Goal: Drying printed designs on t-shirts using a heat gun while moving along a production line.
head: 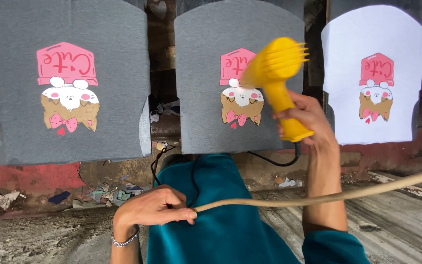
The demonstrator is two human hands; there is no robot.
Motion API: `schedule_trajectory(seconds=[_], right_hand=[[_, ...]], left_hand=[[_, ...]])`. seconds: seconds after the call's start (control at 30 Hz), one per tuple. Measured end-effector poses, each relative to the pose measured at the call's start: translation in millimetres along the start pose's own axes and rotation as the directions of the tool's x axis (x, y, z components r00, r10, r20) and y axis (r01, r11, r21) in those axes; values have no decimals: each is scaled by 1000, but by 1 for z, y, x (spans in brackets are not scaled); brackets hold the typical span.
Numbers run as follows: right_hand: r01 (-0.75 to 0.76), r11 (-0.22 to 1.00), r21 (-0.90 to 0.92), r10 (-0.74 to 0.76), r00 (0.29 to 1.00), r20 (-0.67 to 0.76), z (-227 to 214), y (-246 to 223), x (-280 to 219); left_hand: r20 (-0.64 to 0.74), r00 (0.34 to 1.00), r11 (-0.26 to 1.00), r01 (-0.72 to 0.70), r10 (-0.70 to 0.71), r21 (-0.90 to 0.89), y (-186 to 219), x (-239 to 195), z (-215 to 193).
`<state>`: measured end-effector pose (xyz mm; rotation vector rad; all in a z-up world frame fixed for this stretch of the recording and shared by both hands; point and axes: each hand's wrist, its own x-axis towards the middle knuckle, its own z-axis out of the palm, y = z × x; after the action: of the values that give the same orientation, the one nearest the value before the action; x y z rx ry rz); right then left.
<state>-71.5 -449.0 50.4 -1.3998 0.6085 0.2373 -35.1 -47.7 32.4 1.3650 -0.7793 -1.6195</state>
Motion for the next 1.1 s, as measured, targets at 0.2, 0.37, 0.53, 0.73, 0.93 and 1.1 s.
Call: schedule_trajectory(seconds=[0.2, 0.37, 0.53, 0.73, 0.93, 1.1], right_hand=[[27, 999, 45, -27, 1000, 2, 36, -16, 41], [27, 984, -178, -18, 999, 48, 15, -32, 26], [5, 988, -154, 24, 983, 180, 34, -35, 48], [-6, 981, -196, 19, 998, 63, 19, -46, 50], [7, 996, -94, 3, 995, 103, 35, -57, 70], [-24, 997, -71, 32, 993, 111, 4, -48, 75]], left_hand=[[5, 1000, 999, 4, -3, -45, 12, 0, 2], [-105, 994, 999, -12, 7, -46, 0, -3, 7], [-126, 991, 990, 24, -42, -141, 5, 3, 15], [-192, 965, 981, 157, -178, -115, 21, 3, 10], [-176, 958, 972, 213, -227, -95, 42, 17, 5], [-171, 966, 973, 166, -194, -163, 41, 25, 2]])
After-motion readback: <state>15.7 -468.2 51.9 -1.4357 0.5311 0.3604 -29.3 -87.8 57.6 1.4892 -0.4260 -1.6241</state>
